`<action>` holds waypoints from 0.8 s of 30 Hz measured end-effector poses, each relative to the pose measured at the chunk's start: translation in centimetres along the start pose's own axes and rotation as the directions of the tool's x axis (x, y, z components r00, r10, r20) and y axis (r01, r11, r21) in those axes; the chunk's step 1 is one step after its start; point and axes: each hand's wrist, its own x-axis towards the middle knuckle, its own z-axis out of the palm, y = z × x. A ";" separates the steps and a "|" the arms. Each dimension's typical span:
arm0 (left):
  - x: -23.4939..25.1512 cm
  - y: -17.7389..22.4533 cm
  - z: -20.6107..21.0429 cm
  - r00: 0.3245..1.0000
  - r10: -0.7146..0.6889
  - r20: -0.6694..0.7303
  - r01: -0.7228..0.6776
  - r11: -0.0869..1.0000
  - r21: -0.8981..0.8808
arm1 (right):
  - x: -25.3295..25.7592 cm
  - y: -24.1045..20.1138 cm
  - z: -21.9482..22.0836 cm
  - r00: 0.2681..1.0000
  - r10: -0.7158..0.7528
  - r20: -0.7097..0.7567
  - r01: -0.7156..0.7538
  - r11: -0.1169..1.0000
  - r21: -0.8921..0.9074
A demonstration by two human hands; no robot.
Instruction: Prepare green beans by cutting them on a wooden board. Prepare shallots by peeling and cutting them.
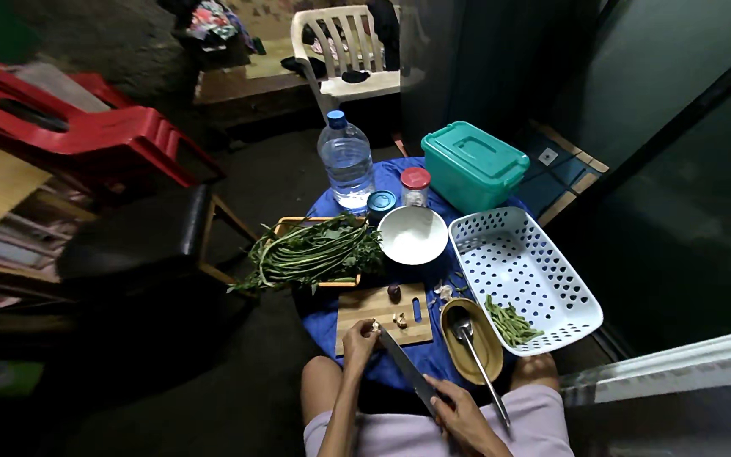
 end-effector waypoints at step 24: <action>-1.9 11.9 10.0 0.927 0.211 0.311 -0.220 0.975 -0.004 | -9.7 -4.5 -7.9 0.904 0.333 -0.268 -0.325 0.943 0.075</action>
